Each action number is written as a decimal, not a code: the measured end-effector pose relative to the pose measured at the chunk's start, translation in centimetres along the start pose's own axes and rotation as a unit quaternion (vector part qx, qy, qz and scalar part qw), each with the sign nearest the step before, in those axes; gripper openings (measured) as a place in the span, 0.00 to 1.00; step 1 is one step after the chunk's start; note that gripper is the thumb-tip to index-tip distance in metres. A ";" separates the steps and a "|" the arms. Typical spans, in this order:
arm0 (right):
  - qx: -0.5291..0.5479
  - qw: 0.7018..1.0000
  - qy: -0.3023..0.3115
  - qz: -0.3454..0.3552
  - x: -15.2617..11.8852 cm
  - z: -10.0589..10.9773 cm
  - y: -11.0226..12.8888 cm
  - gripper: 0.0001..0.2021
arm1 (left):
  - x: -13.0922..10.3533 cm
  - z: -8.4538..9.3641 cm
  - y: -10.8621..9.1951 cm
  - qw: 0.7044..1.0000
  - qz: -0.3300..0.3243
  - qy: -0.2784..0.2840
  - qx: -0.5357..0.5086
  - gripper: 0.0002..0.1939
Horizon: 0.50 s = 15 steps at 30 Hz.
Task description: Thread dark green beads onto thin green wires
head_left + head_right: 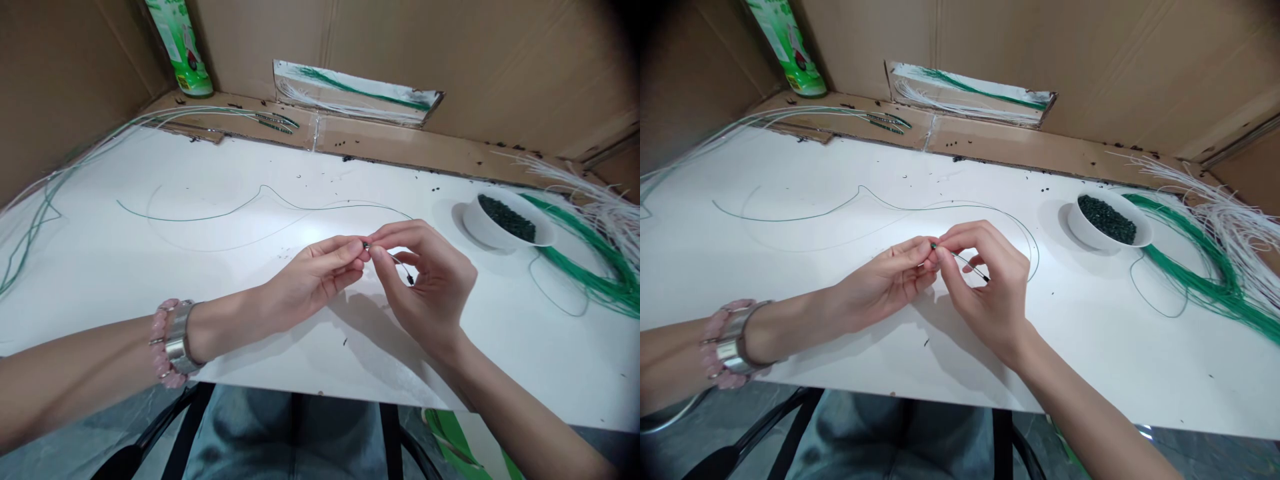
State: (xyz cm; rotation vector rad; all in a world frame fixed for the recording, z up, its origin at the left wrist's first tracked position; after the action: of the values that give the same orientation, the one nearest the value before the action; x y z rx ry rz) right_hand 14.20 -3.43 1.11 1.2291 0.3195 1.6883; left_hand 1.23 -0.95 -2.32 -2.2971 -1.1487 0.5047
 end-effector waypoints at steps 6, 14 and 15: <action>-0.007 0.998 -0.032 0.046 -0.2 0.0 -0.2 0.09 | -0.1 -0.3 0.0 0.999 -0.015 -0.018 0.028 0.04; 0.012 0.998 -0.041 0.053 -0.3 -0.1 -0.4 0.11 | 0.0 -0.3 0.0 0.999 -0.018 -0.011 0.026 0.03; 0.013 0.997 -0.044 0.054 -0.2 -0.1 -0.4 0.10 | 0.0 -0.3 0.0 1.000 -0.014 -0.012 0.021 0.03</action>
State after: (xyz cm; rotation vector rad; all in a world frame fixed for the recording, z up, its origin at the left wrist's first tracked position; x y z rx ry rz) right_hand 14.34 -3.42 0.66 1.3566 0.2257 1.7206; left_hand 1.40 -1.08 -2.07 -2.2404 -1.1698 0.5424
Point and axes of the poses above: each hand's wrist, its own x-axis towards the middle knuckle, its own z-axis out of the back of the hand, y = z × x, the point moved 2 cm from there along x, towards the middle knuckle, and after that the axes turned 6 degrees about -z, right-handed, at the moved point
